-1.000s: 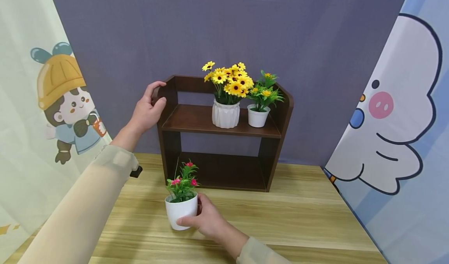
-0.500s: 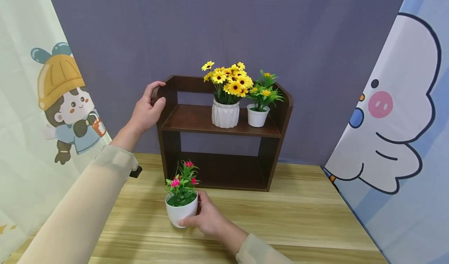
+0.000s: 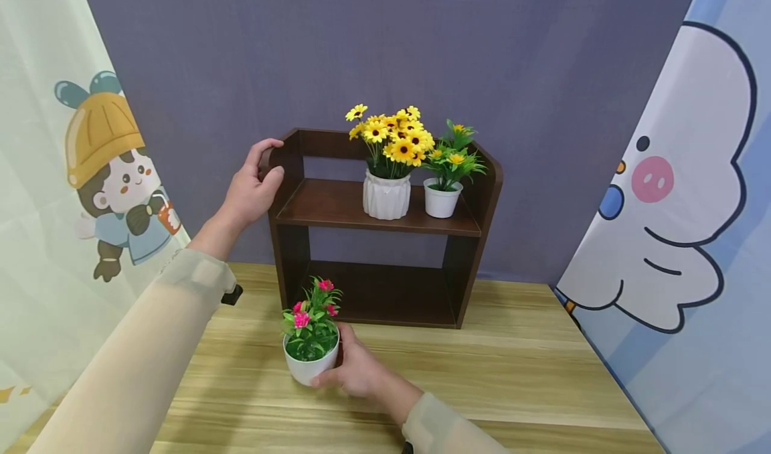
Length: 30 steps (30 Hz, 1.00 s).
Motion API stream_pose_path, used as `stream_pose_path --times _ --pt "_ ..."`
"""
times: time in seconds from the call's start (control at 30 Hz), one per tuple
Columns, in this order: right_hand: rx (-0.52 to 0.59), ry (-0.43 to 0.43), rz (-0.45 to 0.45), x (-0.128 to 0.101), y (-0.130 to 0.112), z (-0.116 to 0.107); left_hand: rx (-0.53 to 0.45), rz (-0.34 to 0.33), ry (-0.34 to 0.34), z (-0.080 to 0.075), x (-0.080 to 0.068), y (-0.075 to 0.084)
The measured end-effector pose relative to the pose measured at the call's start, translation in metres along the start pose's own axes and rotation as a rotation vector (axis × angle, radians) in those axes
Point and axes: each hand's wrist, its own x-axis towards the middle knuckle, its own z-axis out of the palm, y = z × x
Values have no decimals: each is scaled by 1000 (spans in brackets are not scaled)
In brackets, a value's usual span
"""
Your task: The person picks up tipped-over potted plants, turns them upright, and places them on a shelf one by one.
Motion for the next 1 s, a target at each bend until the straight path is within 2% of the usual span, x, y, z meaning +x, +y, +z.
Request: stream_pose_path --times 0.5,0.83,1.0 --pt "58 -13 -28 3 4 1 8 8 -3 -1 0 -2" --pt "-59 59 -16 6 6 7 4 1 2 -1 0 -1" --pt "-42 -5 -28 7 7 0 3 -1 -8 -1 1 -1"
